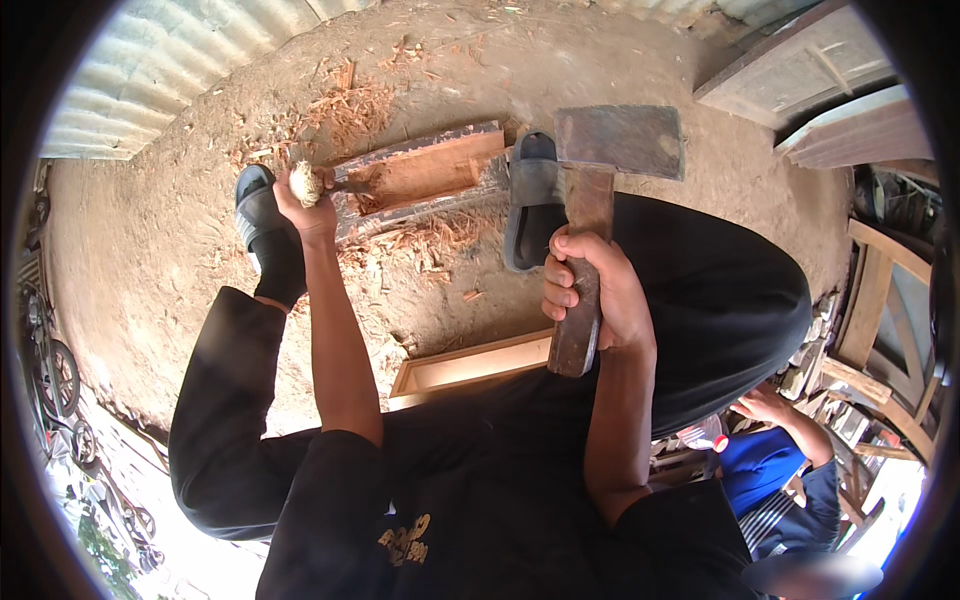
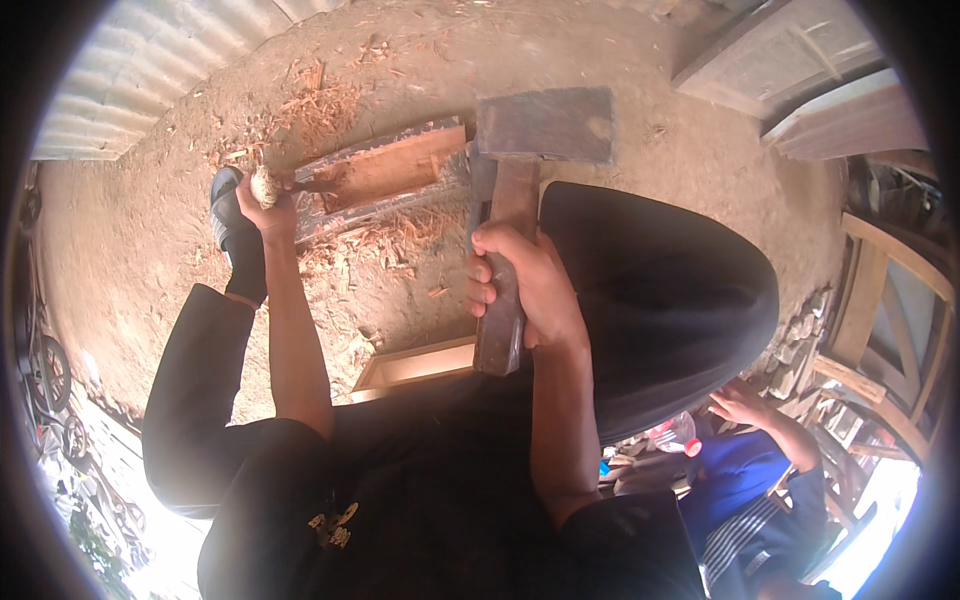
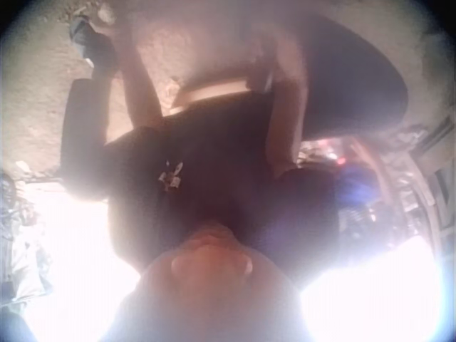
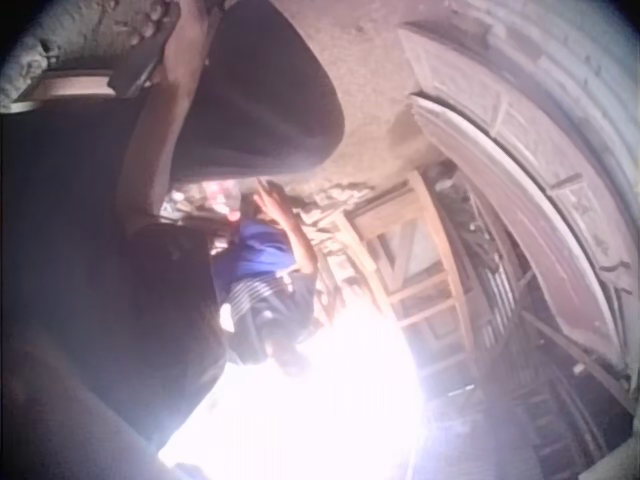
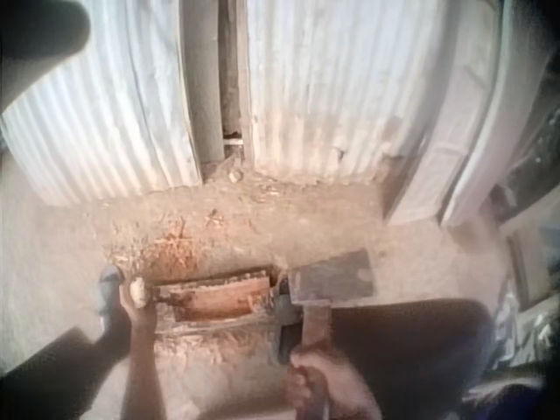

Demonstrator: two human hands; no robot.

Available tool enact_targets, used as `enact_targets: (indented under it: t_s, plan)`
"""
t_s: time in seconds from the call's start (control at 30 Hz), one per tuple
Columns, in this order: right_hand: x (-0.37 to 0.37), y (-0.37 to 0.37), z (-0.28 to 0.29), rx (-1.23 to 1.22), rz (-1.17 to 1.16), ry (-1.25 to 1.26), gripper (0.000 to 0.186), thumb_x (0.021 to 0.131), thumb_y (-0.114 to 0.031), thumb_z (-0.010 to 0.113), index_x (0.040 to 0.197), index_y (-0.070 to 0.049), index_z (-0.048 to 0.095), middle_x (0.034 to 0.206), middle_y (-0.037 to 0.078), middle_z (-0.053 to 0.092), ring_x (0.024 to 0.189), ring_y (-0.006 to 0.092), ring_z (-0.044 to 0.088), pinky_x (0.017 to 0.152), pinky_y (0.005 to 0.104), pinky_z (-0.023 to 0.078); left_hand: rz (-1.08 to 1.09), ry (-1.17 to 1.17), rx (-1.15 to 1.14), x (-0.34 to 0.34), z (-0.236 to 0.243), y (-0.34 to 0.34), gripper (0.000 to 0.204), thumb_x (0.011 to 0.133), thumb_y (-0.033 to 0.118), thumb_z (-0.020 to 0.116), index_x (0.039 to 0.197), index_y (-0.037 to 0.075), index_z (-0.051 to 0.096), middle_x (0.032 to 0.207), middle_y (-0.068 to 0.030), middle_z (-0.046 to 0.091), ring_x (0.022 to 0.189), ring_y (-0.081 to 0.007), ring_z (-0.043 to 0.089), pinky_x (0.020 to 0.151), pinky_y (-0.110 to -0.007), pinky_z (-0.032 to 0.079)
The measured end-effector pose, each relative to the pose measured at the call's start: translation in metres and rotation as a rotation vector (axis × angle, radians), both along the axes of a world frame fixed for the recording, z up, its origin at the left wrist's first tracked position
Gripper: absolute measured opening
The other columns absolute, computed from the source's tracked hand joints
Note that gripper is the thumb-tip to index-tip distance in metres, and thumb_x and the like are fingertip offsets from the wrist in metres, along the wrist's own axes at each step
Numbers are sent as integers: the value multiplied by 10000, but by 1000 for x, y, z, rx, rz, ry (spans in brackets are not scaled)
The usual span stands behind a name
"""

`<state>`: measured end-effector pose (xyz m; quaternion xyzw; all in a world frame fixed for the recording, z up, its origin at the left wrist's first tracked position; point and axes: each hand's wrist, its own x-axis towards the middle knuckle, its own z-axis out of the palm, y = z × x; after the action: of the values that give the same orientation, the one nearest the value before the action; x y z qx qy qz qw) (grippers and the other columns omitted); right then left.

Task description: The person sits on the ground and uses a chisel and mallet to carve a rectangular recess into a piece of wood. They repeatedly strike the chisel to remove wood chips and occasionally clear debris from the carved area.

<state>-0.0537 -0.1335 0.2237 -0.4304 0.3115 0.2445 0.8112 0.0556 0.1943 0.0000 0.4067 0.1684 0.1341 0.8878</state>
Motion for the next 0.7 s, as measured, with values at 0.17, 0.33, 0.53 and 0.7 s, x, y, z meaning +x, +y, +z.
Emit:
enact_targets:
  t_s: [0.17, 0.33, 0.53, 0.7]
  plan:
    - [-4, 0, -6, -9, 16, 2, 163, 831, -215, 554, 780, -81, 475, 585, -13, 413, 450, 76, 386, 437, 262, 356, -146, -94, -127, 8, 4, -61, 438, 878, 390, 389, 768, 11, 577, 620, -107, 559, 531, -232, 480, 529, -353, 391]
    - [-3, 1, -8, -5, 50, -2, 150, 835, -209, 546, 784, -84, 481, 600, -6, 420, 460, 79, 393, 442, 265, 359, -49, -1, -231, -8, -35, -89, 488, 901, 437, 334, 778, 25, 564, 615, -99, 549, 518, -226, 479, 497, -344, 383]
    - [-2, -2, -9, 9, 43, 22, 144, 834, -205, 547, 787, -84, 486, 610, 1, 425, 460, 84, 392, 442, 264, 357, 4, 111, 11, -3, -21, -21, 450, 887, 401, 351, 752, 30, 566, 596, -97, 538, 487, -227, 450, 497, -352, 374]
    - [-4, -1, -13, 20, 42, 0, 135, 831, -199, 552, 800, -84, 488, 612, 1, 427, 461, 87, 392, 442, 266, 361, -123, -103, -33, 4, 4, -24, 451, 876, 403, 361, 734, 33, 577, 593, -96, 547, 492, -211, 433, 507, -346, 367]
